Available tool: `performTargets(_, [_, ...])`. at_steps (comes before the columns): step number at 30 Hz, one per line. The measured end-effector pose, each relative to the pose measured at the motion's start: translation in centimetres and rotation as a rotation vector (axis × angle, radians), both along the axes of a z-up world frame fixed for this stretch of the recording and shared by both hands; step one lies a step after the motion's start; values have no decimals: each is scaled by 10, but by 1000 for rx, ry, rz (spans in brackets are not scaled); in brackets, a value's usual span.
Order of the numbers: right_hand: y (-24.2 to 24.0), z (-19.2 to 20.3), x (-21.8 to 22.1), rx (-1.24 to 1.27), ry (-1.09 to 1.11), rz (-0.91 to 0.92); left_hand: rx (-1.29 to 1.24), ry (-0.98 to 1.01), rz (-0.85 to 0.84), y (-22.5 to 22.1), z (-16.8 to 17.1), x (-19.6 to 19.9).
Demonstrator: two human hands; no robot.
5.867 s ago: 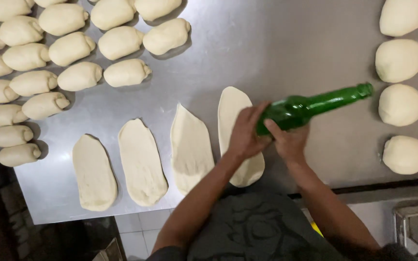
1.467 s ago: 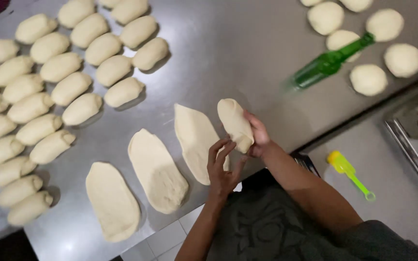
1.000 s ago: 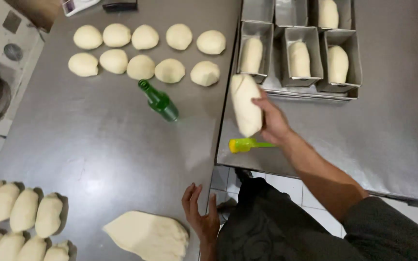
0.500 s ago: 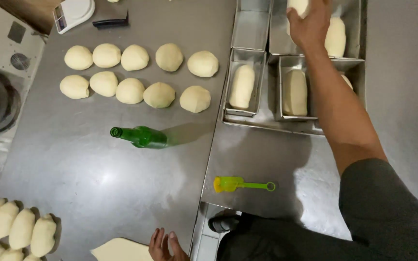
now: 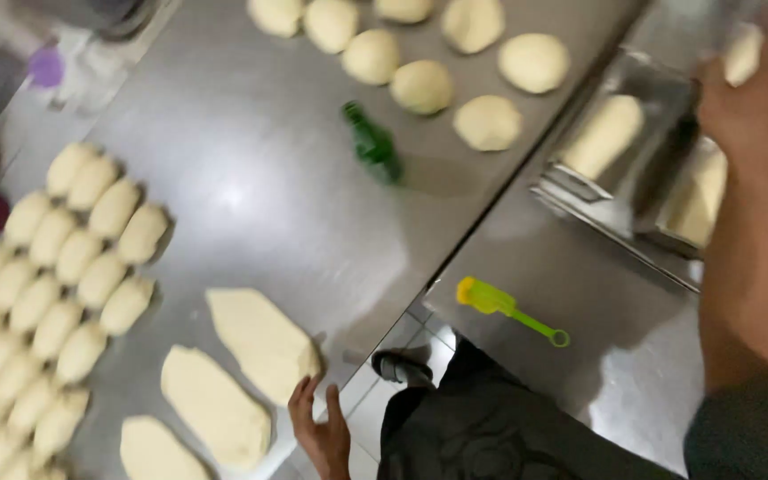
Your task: Rolling pieces of bread dough with a glass bottle and placing the shaped loaves into metal pans.
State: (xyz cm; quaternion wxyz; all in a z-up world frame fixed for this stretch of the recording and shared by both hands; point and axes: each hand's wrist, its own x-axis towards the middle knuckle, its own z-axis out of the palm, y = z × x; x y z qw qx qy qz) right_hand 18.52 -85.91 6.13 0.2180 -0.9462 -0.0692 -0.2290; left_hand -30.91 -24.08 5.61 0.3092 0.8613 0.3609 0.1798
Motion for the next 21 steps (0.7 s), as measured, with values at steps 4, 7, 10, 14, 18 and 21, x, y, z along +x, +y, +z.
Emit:
performTargets(4, [194, 27, -107, 573, 194, 454, 8, 100, -1, 10, 14, -16])
performTargets(7, [354, 66, -238, 705, 450, 746, 54, 43, -78, 28, 23, -25])
performTargets(10, [453, 22, -321, 413, 654, 1003, 108, 0, -193, 49, 26, -31])
performTargets(14, [536, -9, -366, 16, 448, 1376, 90, -2, -348, 81, 28, -39])
performTargets(18, [571, -23, -348, -116, 367, 1436, 87, -9, -392, 107, 6, -40])
performTargets(21, [575, -43, -336, -63, 531, 1368, 60, 4, -414, 119, 0, -41])
